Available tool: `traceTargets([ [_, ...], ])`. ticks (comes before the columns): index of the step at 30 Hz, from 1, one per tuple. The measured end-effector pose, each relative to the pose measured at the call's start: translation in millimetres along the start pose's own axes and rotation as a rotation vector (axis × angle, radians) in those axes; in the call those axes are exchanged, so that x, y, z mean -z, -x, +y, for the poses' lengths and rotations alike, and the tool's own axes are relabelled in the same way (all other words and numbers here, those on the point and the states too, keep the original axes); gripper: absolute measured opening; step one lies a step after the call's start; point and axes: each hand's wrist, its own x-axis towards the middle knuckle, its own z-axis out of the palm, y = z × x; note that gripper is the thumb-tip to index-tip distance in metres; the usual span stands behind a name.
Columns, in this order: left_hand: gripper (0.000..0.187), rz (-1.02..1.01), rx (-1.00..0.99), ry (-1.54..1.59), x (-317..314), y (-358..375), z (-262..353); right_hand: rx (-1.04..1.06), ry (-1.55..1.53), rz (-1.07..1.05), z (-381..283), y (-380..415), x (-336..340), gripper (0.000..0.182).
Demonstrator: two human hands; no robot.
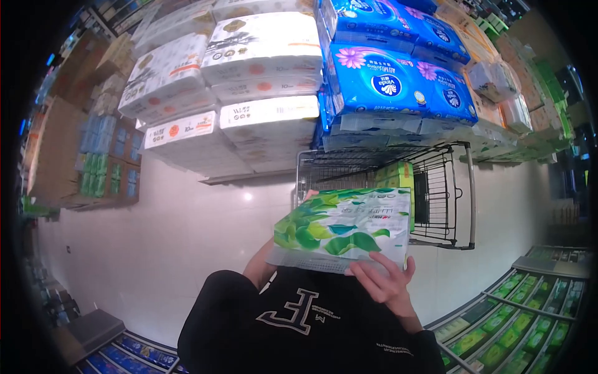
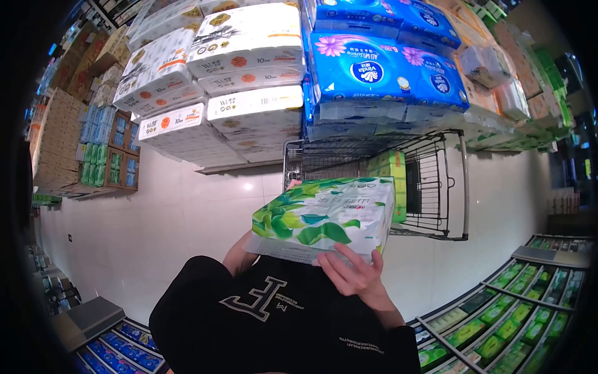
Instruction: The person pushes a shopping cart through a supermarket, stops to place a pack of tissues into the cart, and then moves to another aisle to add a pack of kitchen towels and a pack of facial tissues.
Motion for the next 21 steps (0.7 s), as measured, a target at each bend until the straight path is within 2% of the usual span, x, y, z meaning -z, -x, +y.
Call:
traceTargets([
  [1, 0.054, 0.011, -0.014, -0.010, 1, 9, 3, 0.030, -0.023, 0.038, -2, 4, 6, 0.025],
  [2, 0.054, 0.031, -0.026, -0.028, 2, 19, 4, 0.036, -0.029, 0.050, 5, 3, 10, 0.025],
  [4, 0.055, 0.076, -0.058, -0.050, 5, 39, 8, -0.088, -0.401, 0.197, 30, 0, 17, 0.047],
  [5, 0.055, 0.097, -0.072, -0.054, 8, 49, 9, -0.188, -0.545, 0.026, 43, 4, 23, 0.066],
  [6, 0.055, 0.121, -0.086, -0.059, 11, 60, 10, -0.169, -0.551, 0.035, 49, 6, 21, 0.066],
  [8, 0.055, 0.169, -0.116, -0.070, 18, 79, 13, -0.266, -1.042, -0.074, 53, 10, 7, 0.065],
  [9, 0.055, 0.191, -0.131, -0.073, 22, 87, 15, -0.237, -1.100, -0.059, 49, 17, -3, 0.057],
  [10, 0.055, 0.216, -0.145, -0.078, 24, 98, 17, -0.222, -1.108, -0.052, 43, 20, -9, 0.057],
  [12, 0.055, 0.261, -0.180, -0.088, 30, 117, 17, -0.415, -1.080, 0.064, 29, 21, -20, 0.049],
  [13, 0.055, 0.278, -0.190, -0.086, 32, 126, 18, -0.445, -1.081, 0.069, 23, 10, -22, 0.042],
  [14, 0.055, 0.295, -0.206, -0.088, 34, 131, 22, -0.433, -1.079, 0.077, 21, 4, -29, 0.042],
  [16, 0.056, 0.321, -0.236, -0.096, 38, 144, 29, -0.571, -1.232, 0.002, 17, -6, -43, 0.034],
  [18, 0.056, 0.345, -0.266, -0.108, 43, 152, 43, -0.559, -1.279, 0.038, 17, -27, -56, 0.027],
  [21, 0.056, 0.372, -0.322, -0.141, 53, 155, 76, -0.704, -1.539, 0.154, 18, -57, -83, 0.024],
])
